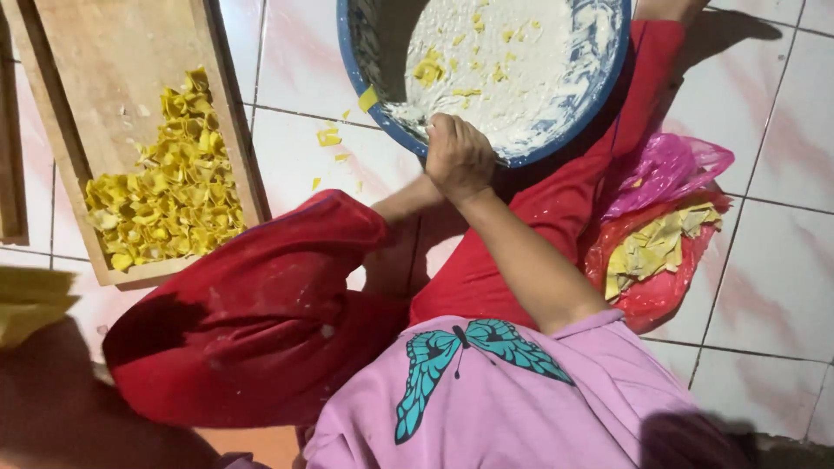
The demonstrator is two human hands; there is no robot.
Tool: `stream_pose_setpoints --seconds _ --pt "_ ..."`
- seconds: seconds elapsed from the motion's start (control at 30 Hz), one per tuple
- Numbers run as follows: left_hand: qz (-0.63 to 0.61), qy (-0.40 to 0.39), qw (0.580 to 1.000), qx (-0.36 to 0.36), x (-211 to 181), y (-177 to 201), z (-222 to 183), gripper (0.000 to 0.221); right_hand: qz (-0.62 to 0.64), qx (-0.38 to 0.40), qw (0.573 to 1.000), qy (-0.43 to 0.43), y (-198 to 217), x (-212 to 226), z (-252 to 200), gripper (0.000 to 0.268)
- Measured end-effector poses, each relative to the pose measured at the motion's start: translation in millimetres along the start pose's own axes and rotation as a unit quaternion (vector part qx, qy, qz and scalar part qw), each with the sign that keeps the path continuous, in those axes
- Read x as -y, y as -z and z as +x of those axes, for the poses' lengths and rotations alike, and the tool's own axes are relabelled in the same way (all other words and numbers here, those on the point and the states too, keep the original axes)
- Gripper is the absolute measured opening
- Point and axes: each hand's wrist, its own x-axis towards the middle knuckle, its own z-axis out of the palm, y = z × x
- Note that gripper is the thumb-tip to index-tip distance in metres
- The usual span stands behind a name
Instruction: Filling small yellow dough wrappers with a white paste using a fork and folding them into snacks.
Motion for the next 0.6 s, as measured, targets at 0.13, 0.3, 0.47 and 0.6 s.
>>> stream_pose_setpoints --seconds 0.13,0.3,0.47,0.6 --pt "-0.132 0.026 0.991 0.005 25 -49 11 0.03 0.023 0.031 0.999 -0.007 3 2 3 0.02" --pt "-0.27 0.049 0.961 0.04 56 -121 48 0.039 0.026 0.051 0.998 -0.034 9 4 4 0.018" --pt "-0.373 0.08 0.92 0.089 85 -161 85 0.046 0.002 0.067 0.995 -0.067 4 9 3 0.014" --pt "-0.209 -0.036 0.947 0.242 91 -176 96 0.039 -0.011 0.105 0.99 -0.098 3 14 13 0.016"
